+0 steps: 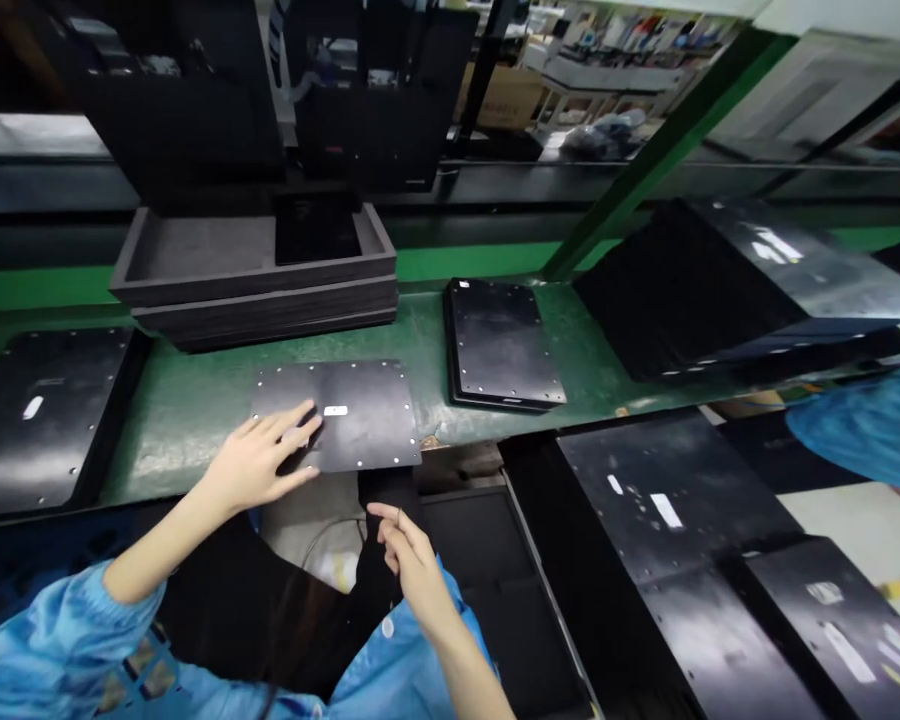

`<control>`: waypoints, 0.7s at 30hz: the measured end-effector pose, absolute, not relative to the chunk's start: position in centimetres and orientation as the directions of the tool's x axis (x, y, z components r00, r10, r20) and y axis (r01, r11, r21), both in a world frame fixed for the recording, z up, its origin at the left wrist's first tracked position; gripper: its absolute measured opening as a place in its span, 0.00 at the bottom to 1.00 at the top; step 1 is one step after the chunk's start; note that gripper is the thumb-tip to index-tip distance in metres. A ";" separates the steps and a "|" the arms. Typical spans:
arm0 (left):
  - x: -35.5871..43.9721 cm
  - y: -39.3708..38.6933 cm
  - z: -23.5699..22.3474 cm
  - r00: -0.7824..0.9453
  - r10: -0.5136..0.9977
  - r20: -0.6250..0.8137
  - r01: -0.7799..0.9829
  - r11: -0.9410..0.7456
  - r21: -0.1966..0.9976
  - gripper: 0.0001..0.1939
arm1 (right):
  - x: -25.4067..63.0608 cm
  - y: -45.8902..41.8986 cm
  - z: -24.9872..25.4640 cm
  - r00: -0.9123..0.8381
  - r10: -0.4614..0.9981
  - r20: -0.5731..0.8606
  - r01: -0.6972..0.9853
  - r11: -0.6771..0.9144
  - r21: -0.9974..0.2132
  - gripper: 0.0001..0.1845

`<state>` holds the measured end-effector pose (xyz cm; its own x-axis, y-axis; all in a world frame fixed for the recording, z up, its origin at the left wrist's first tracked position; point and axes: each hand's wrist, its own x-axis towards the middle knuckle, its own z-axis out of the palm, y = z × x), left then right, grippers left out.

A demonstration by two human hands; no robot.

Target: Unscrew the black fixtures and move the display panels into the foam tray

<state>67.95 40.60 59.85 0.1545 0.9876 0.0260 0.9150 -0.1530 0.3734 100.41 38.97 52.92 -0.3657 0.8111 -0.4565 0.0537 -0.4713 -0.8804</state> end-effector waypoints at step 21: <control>71.7 54.0 58.5 -0.031 0.988 0.153 0.961 -0.012 0.277 0.49 | 99.3 46.5 51.7 -0.352 0.870 -0.345 0.026 -0.360 -0.933 0.30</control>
<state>71.69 53.98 58.50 -0.0314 0.9877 0.1531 0.9608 -0.0124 0.2771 99.28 46.54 51.69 -0.3519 0.8700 -0.3454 0.0256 -0.3599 -0.9326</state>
